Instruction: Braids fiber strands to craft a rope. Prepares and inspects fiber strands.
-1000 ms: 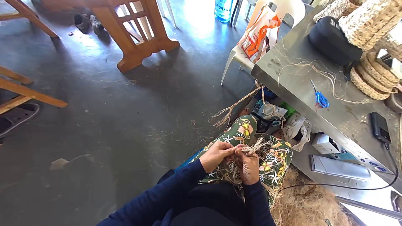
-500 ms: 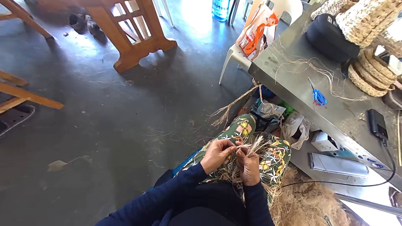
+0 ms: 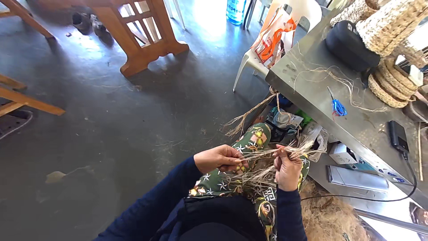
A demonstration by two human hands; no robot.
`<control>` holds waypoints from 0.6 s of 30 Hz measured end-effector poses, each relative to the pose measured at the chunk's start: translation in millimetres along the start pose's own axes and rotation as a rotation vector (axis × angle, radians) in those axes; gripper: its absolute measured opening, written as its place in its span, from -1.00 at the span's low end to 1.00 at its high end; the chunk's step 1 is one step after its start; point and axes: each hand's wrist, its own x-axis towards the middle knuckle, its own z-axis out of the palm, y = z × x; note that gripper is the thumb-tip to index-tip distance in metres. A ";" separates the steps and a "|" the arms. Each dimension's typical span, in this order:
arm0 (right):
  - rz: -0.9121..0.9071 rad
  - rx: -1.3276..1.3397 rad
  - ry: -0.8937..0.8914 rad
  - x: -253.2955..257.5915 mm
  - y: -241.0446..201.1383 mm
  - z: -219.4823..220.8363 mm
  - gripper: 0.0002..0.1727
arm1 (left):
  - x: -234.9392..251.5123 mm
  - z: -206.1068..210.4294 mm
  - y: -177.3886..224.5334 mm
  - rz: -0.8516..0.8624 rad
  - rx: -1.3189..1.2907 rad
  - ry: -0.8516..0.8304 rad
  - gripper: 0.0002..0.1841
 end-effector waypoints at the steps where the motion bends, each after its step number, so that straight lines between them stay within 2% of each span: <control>1: -0.007 0.002 0.018 4.3 -2.5 -1.1 -0.77 | -6.8 -5.3 2.0 -0.001 0.018 0.012 -0.73; 7: -0.070 -0.064 0.117 30.4 -4.9 -19.9 -0.78 | -64.2 -51.9 4.8 -0.002 0.061 0.133 -0.75; 14: -0.007 -0.107 0.226 49.1 -5.7 -33.3 -0.82 | -152.2 -110.0 14.6 -0.170 0.317 0.476 -0.71; 18: 0.060 -0.067 0.188 52.6 6.4 -28.9 -0.78 | -213.4 -156.8 -7.1 -0.290 0.357 0.664 -0.69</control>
